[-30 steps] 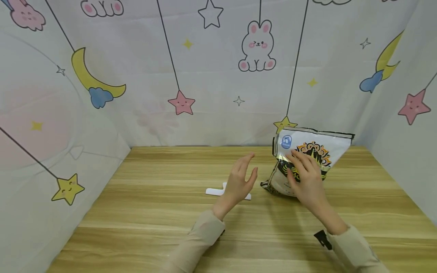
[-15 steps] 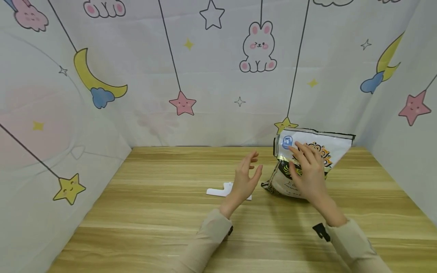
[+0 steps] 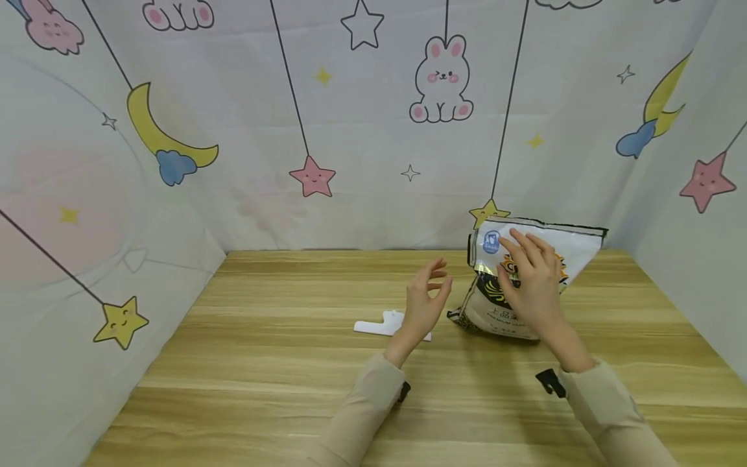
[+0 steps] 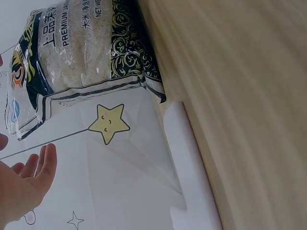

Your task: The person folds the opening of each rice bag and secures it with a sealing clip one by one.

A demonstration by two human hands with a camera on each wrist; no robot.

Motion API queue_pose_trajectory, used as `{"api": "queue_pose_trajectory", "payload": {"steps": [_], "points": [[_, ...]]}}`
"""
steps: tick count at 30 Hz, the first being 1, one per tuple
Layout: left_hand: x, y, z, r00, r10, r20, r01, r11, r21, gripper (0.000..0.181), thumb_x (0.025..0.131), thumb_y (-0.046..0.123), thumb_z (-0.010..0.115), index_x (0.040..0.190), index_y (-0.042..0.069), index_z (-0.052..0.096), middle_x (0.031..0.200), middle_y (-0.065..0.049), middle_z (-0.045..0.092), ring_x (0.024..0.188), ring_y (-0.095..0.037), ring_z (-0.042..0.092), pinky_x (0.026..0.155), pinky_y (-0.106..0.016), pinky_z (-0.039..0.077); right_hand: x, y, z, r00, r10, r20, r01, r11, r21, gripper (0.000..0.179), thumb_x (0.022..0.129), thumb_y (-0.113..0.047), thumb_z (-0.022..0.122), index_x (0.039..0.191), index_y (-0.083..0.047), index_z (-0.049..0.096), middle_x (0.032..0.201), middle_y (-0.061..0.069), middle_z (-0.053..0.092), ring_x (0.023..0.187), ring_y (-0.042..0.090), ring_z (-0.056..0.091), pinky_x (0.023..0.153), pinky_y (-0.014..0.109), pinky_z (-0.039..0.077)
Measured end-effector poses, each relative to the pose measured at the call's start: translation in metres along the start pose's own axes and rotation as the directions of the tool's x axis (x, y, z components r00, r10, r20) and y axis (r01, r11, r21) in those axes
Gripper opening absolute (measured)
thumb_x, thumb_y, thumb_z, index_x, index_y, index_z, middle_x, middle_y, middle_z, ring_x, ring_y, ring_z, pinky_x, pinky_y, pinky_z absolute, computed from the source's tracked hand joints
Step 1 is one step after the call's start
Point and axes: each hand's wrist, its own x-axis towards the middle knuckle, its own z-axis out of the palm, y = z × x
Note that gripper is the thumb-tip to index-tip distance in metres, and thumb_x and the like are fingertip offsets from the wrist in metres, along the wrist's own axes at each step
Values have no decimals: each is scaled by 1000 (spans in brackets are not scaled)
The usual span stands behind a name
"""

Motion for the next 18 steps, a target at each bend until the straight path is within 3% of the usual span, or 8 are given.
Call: {"api": "queue_pose_trajectory", "payload": {"steps": [2, 5, 10, 14, 18], "points": [[1, 7, -1, 999, -42, -9, 42, 998, -46, 32, 86, -2, 53, 116, -10, 48, 114, -25, 56, 98, -36, 58, 76, -34, 53, 1, 1, 0, 1000, -3, 13, 3, 1000, -3, 46, 70, 4, 66, 115, 0, 56, 125, 22, 50, 116, 40, 37, 91, 58, 26], [2, 4, 1, 993, -120, -24, 116, 984, -137, 29, 87, 0, 52, 114, -10, 50, 113, -25, 57, 97, -37, 58, 75, -29, 53, 2, 2, 0, 999, 0, 39, 1, 1000, -10, 48, 70, 3, 67, 116, 1, 55, 127, 22, 48, 117, 40, 35, 90, 58, 24], [5, -3, 4, 968, -248, -27, 230, 930, -287, 27, 88, 1, 51, 113, -10, 51, 110, -27, 56, 95, -40, 57, 73, -24, 53, 4, 9, 1, 999, 7, 48, -6, 1000, -11, 52, 68, 2, 69, 118, -1, 54, 131, 21, 45, 118, 39, 33, 89, 57, 21], [8, -18, 9, 951, -310, -24, 279, 886, -371, 27, 88, 2, 52, 112, -10, 52, 110, -30, 55, 95, -41, 57, 73, -29, 54, 6, 14, 2, 999, 9, 44, -9, 1000, 0, 52, 70, -1, 69, 119, -2, 53, 132, 20, 44, 117, 39, 32, 87, 57, 19], [13, -32, 14, 926, -376, -38, 322, 838, -440, 26, 88, 7, 54, 110, -8, 53, 109, -29, 57, 92, -34, 60, 71, -30, 54, 9, 17, 2, 999, 12, 33, -13, 1000, 13, 49, 71, -3, 68, 118, -2, 54, 132, 20, 44, 117, 40, 32, 86, 57, 18]]}}
